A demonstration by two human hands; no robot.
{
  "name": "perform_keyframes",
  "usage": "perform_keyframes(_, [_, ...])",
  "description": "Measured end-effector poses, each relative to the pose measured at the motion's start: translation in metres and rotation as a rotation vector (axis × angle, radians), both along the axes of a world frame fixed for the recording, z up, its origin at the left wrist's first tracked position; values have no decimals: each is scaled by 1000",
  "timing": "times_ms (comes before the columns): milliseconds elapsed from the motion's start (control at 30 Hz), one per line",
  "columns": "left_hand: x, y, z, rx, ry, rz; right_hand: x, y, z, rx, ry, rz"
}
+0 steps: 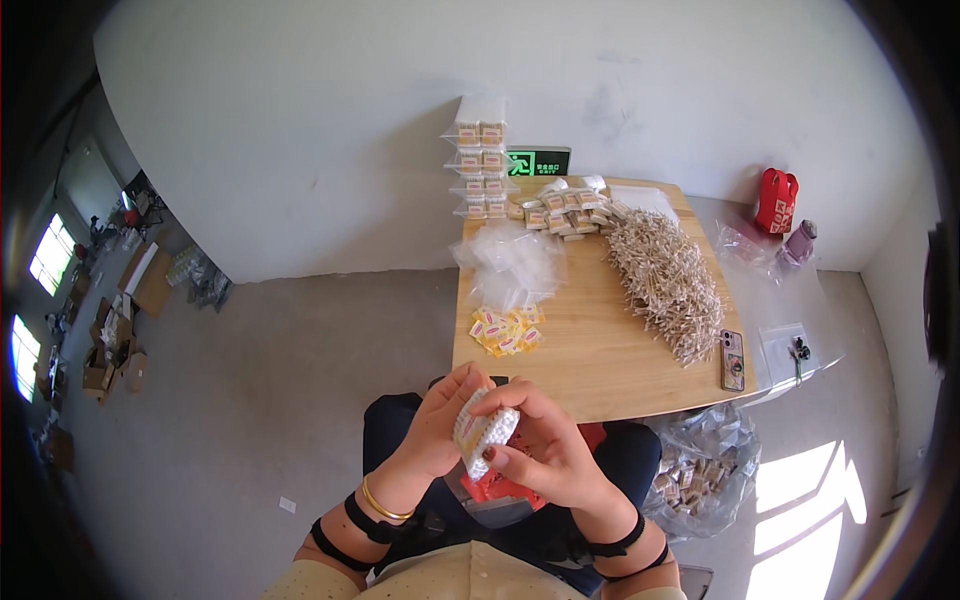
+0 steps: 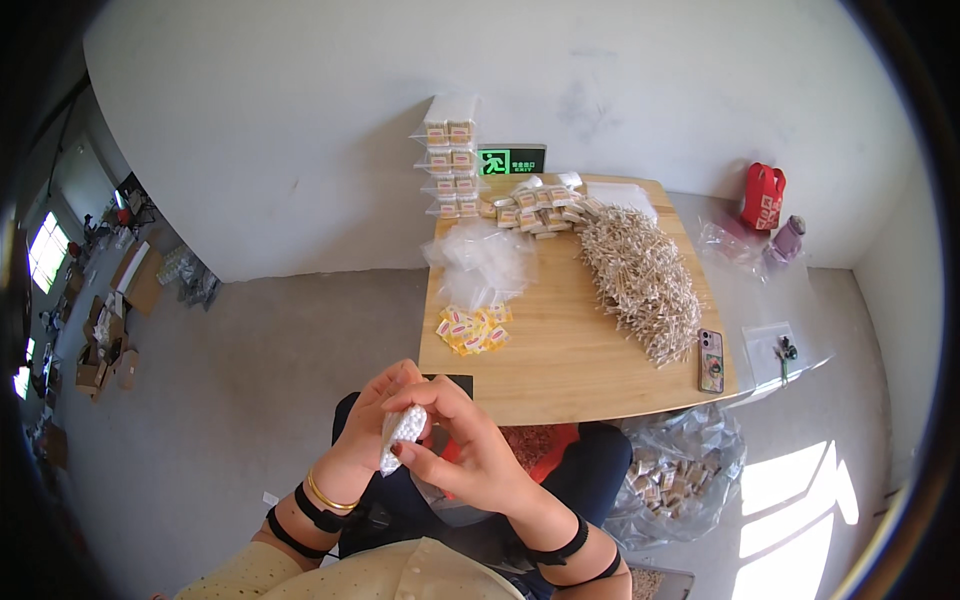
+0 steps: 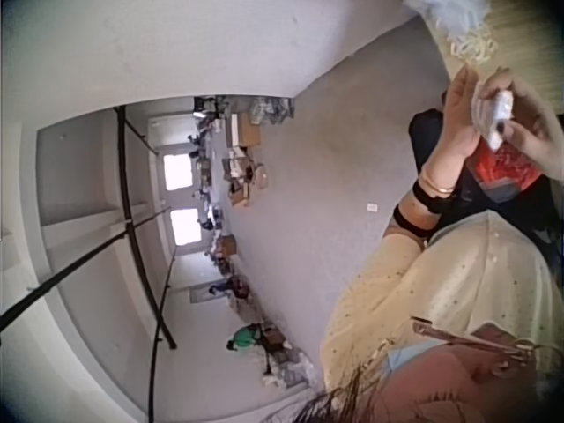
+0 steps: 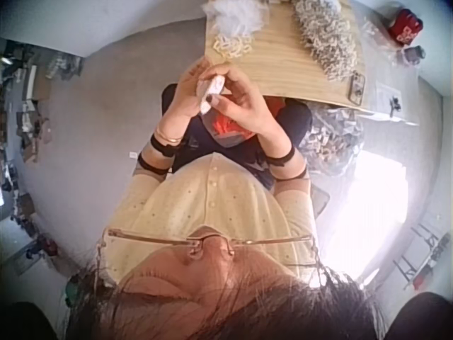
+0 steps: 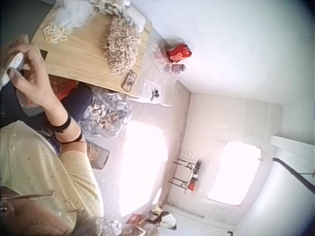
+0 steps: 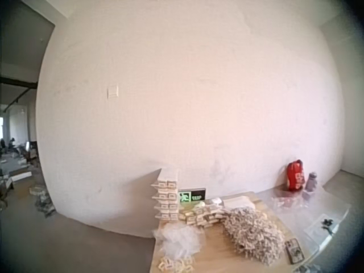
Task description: The person gathers cotton swabs from a large pile on a wooden table, aligns them into a bundle, and places them into a small plastic wrapper. They then seal the wrapper and add a label before stacking the finished package with others. The process is repeated multiple times.
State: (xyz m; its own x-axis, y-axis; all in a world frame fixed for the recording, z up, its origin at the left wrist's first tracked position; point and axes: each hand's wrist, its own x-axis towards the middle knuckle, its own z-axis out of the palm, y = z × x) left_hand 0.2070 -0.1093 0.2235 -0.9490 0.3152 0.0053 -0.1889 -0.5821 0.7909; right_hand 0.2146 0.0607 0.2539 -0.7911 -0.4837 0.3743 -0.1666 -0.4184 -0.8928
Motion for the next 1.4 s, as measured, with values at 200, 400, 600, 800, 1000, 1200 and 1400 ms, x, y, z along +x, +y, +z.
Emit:
perform_keyframes(200, [1,-3,3,-30,-16,-41,0,9,-1,130,33,40])
perform_keyframes(400, [2,-10,23,30,-109,-321,-6,19,9,322,361,-121])
perform_keyframes(600, [2,-9,16,-156,-155,-319,-4,20,10,298,439,-200])
perform_keyframes(800, [5,-18,19,-209,395,231,-6,34,1,266,392,-270])
perform_keyframes(1000, [26,-11,66,-969,1188,494,-11,36,2,293,415,-308])
perform_keyframes(1200, [32,-14,52,-900,978,544,-5,26,-8,193,211,-276])
perform_keyframes(1400, [24,0,28,-370,516,560,3,1,-35,-37,-43,-336])
